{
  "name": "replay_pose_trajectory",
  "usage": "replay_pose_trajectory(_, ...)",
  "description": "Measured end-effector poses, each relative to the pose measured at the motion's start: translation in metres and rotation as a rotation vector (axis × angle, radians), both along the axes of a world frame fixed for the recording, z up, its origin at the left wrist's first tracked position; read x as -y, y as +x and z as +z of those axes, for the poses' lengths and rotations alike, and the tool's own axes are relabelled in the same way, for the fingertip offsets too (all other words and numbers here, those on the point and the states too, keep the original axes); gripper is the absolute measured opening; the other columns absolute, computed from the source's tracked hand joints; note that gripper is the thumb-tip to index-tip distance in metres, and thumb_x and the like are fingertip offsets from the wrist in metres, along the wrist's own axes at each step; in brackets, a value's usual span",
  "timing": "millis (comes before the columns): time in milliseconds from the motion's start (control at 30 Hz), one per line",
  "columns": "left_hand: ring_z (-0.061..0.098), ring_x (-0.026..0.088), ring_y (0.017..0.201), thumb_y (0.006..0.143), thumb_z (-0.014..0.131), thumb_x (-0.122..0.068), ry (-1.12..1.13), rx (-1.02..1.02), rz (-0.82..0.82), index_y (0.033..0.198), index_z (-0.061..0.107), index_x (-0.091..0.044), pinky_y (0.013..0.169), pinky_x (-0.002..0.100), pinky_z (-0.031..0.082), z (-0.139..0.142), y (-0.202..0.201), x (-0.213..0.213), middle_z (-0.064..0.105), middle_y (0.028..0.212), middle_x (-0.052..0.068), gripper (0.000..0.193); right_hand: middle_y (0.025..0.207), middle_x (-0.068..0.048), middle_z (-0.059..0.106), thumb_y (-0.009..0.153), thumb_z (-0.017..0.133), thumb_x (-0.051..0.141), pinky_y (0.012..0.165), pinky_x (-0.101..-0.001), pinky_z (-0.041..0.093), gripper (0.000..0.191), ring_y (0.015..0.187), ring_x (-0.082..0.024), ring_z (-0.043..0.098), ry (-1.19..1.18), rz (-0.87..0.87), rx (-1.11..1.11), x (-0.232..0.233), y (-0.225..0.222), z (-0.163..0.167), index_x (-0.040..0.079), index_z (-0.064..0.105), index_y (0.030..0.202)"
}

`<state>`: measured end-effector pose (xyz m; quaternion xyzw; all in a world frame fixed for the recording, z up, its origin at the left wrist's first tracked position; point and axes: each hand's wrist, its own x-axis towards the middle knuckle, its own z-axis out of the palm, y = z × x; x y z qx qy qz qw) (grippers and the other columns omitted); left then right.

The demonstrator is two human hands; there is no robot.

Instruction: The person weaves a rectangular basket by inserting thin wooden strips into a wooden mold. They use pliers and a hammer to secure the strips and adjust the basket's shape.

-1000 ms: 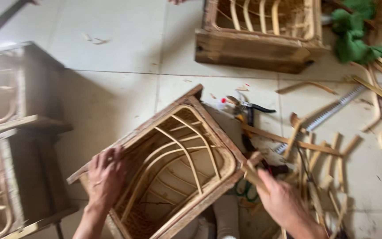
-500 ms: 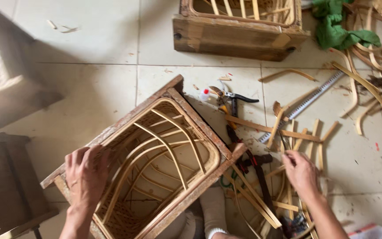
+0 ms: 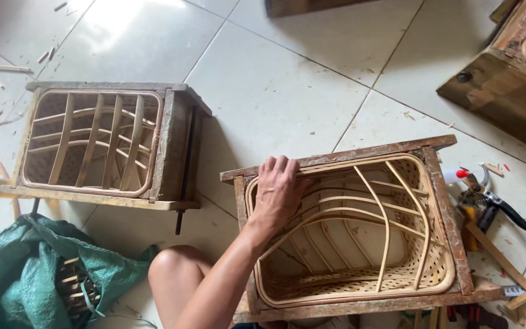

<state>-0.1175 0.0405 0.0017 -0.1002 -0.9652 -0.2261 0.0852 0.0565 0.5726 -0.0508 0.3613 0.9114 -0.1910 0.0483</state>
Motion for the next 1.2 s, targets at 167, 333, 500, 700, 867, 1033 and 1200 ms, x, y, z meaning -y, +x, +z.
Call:
replay_pose_trajectory(167, 0.053, 0.031, 0.094, 0.079, 0.083, -0.034, -0.014, 0.030, 0.021, 0.102, 0.060, -0.002, 0.083, 0.048, 0.043, -0.008, -0.005, -0.001, 0.057, 0.096, 0.014, 0.046, 0.082, -0.011, 0.071, 0.103, 0.059, 0.032, 0.052, -0.0358, 0.056, 0.039, 0.061, -0.020, 0.063, -0.363, 0.393, 0.043, 0.093, -0.095, 0.091, 0.018, 0.066, 0.139)
replay_pose_trajectory(333, 0.053, 0.032, 0.098, 0.080, 0.083, -0.031, 0.080, -0.086, 0.015, 0.102, 0.060, -0.006, 0.088, 0.046, 0.043, -0.009, -0.002, 0.003, 0.057, 0.098, 0.013, 0.041, 0.074, 0.007, 0.068, 0.107, 0.042, 0.042, 0.058, -0.0253, 0.058, 0.042, 0.063, -0.012, 0.068, 0.364, 1.206, 0.738, 0.248, -0.199, 0.151, 0.036, 0.048, 0.148)
replay_pose_trajectory(500, 0.053, 0.032, 0.098, 0.077, 0.084, -0.031, 0.104, -0.102, 0.016, 0.104, 0.060, -0.005, 0.087, 0.046, 0.043, -0.009, 0.000, 0.006, 0.056, 0.098, 0.012, 0.044, 0.074, -0.005, 0.070, 0.100, 0.048, 0.024, 0.058, -0.0353, 0.061, 0.017, 0.069, -0.020, 0.073, 0.367, 1.537, 0.200, 0.336, -0.250, 0.167, 0.016, 0.061, 0.107)
replay_pose_trajectory(700, 0.053, 0.031, 0.097, 0.075, 0.084, -0.030, 0.085, -0.095, 0.018, 0.102, 0.059, -0.005, 0.085, 0.046, 0.043, -0.016, 0.001, 0.006, 0.056, 0.098, 0.012, 0.043, 0.082, -0.004, 0.071, 0.100, 0.049, 0.016, 0.062, -0.0333, 0.063, 0.012, 0.073, -0.018, 0.073, 0.481, 1.576, 0.359, 0.355, -0.263, 0.162, 0.014, 0.059, 0.108)
replay_pose_trajectory(867, 0.051, 0.028, 0.092, 0.081, 0.084, -0.026, 0.060, -0.078, 0.026, 0.099, 0.058, -0.006, 0.083, 0.044, 0.042, -0.023, 0.001, 0.004, 0.054, 0.094, 0.011, 0.038, 0.079, -0.007, 0.073, 0.098, 0.058, 0.016, 0.060, -0.0288, 0.060, 0.009, 0.068, -0.015, 0.071, 0.612, 1.671, 0.366, 0.382, -0.264, 0.172, 0.009, 0.063, 0.096)
replay_pose_trajectory(1033, 0.052, 0.028, 0.092, 0.076, 0.084, -0.021, 0.085, -0.106, 0.042, 0.097, 0.058, -0.007, 0.083, 0.044, 0.042, -0.023, 0.000, 0.002, 0.055, 0.093, 0.010, 0.036, 0.076, -0.005, 0.073, 0.093, 0.065, 0.013, 0.064, -0.0299, 0.057, 0.009, 0.072, -0.012, 0.069, 0.669, 1.720, 0.485, 0.397, -0.260, 0.176, 0.009, 0.069, 0.086)
replay_pose_trajectory(1200, 0.052, 0.030, 0.091, 0.075, 0.085, -0.023, 0.121, -0.108, 0.052, 0.094, 0.057, -0.007, 0.080, 0.045, 0.042, -0.022, -0.002, 0.004, 0.055, 0.092, 0.010, 0.037, 0.079, -0.008, 0.073, 0.087, 0.067, 0.014, 0.055, -0.0293, 0.061, 0.009, 0.067, -0.017, 0.073, 0.590, 1.741, 0.264, 0.379, -0.267, 0.169, 0.008, 0.068, 0.094)
